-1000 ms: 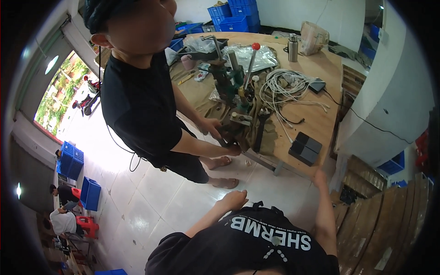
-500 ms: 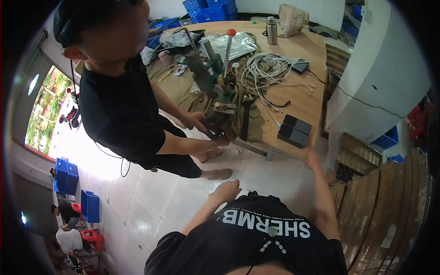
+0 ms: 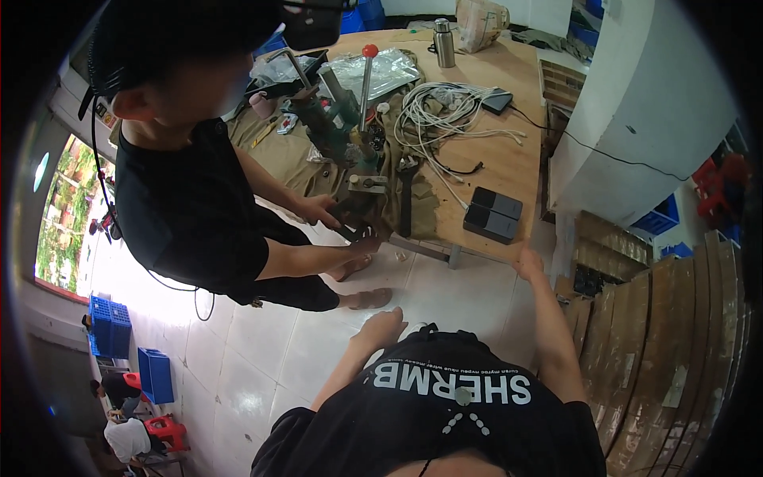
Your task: The person folds and twists a piece of cloth into a long strip on the work table by hand. They then stand up, walk across the workshop floor, and approach coworkers standing near another table.
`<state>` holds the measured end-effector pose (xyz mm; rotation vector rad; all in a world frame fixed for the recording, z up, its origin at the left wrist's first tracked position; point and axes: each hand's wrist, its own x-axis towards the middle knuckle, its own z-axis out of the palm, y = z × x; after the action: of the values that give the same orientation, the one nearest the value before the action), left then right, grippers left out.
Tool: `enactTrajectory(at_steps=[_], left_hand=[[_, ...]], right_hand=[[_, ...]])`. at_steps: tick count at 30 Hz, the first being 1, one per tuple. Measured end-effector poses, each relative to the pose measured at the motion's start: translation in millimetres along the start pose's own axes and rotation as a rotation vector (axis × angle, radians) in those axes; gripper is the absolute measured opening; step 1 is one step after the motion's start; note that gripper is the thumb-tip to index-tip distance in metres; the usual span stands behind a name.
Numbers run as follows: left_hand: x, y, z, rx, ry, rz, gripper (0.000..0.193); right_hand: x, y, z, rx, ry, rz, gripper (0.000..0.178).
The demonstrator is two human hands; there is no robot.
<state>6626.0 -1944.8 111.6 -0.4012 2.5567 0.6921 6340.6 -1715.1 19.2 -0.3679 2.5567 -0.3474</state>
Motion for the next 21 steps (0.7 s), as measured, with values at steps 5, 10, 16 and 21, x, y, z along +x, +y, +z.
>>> enactTrajectory(at_steps=[5,10,16,21], left_hand=[[2.4,-3.8,2.4,-0.025,-0.003,0.020,0.028],[4.9,-9.0,8.6,-0.026,0.012,0.036,0.027],[5.6,-8.3,9.0,-0.031,0.026,0.055,0.027],[5.8,-10.1,10.5,-0.029,0.026,0.054,0.027]], right_hand=[[-0.8,-2.0,-0.7,-0.013,0.028,-0.015,0.081],[3.8,0.1,2.3,-0.010,0.031,-0.011,0.082],[5.9,3.7,3.5,-0.020,0.019,-0.004,0.083],[7.5,3.6,5.6,-0.026,0.015,0.007,0.084]])
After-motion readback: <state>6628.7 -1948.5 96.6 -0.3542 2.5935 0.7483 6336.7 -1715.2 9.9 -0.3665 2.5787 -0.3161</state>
